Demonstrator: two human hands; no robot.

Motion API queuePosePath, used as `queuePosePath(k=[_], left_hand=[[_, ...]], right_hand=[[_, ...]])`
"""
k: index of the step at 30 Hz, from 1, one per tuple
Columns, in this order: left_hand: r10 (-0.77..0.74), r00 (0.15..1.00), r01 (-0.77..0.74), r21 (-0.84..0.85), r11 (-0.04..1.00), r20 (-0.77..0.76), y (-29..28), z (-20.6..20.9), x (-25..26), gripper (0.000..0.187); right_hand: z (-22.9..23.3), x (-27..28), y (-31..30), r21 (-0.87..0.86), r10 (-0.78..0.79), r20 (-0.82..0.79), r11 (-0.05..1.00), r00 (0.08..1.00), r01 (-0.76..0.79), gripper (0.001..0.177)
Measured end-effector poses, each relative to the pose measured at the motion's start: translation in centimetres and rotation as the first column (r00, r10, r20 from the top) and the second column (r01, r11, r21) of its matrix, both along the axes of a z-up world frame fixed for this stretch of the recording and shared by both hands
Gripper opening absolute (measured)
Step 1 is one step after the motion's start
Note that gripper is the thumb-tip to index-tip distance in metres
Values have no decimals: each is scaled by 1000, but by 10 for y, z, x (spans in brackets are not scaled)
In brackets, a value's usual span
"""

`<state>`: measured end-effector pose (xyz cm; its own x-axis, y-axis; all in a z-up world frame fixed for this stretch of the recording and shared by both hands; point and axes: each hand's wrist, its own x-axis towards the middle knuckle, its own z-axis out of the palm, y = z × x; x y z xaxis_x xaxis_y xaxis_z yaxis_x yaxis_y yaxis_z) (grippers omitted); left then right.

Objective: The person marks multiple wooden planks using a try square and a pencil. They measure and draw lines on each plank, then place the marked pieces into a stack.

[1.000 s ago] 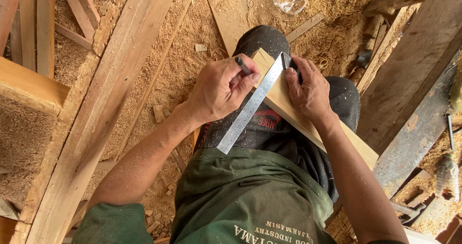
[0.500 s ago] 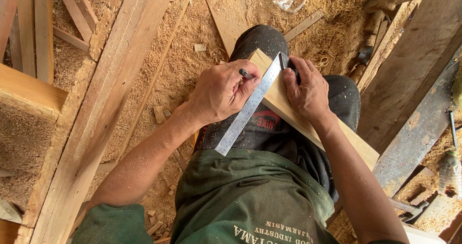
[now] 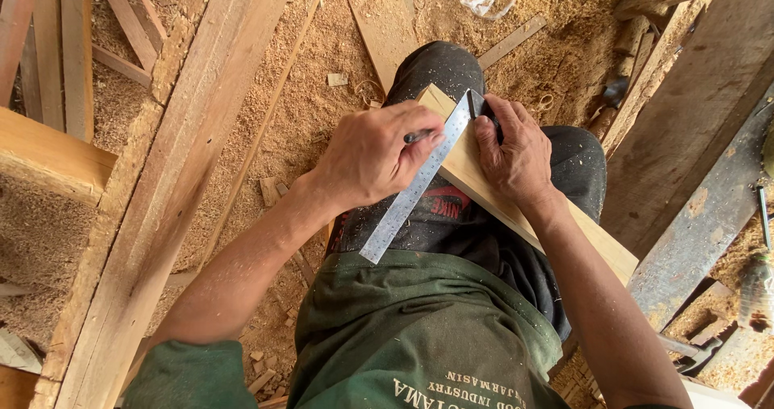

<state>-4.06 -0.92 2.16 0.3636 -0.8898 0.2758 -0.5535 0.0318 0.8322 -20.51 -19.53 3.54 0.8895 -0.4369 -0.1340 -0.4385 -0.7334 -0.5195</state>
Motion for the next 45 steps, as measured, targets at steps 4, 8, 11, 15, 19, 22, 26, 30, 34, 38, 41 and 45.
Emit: queuePosePath(k=[4,8,11,15,19,22,26,30,34,38,41,45], left_hand=[[-7,997,6,10,1000,78,-27,-13,1,19],[-36,998,34,39,999,53,-23,-7,0,21],[-103,994,108,217,970,-34,2,6,4,30],[19,985,36,302,953,-174,42,23,-5,44],[73,765,105,236,966,-640,49,29,-37,39],[97,526,245,260,934,-845,42,26,-55,38],[156,379,191,242,951,-912,40,24,-61,35],[131,429,19,154,988,-894,42,26,-39,37],[60,484,-162,-22,986,-873,52,34,-17,38],[26,508,-263,-126,957,-861,52,51,-2,35],[30,493,-330,-155,931,-870,61,67,4,34],[71,377,-412,-98,906,-923,75,82,-3,31]], right_hand=[[2,0,2,12,-32,-32,999,999,32,37],[4,-1,2,29,-39,-45,999,998,41,37],[3,0,0,22,-35,-40,999,999,36,37],[2,1,1,12,-39,-52,999,998,40,37],[-2,0,-1,13,-52,-72,999,996,53,38],[-4,-5,0,-18,-90,-101,996,991,89,46],[6,-28,16,-120,-38,-3,992,999,37,81],[31,-66,32,-404,144,-219,887,965,-224,122],[36,-80,21,-211,44,-390,968,920,-136,107],[51,-86,-11,223,17,-177,974,984,23,96],[79,-95,-41,749,-294,2,633,956,193,82],[120,-103,-75,344,-22,414,929,910,-134,17]])
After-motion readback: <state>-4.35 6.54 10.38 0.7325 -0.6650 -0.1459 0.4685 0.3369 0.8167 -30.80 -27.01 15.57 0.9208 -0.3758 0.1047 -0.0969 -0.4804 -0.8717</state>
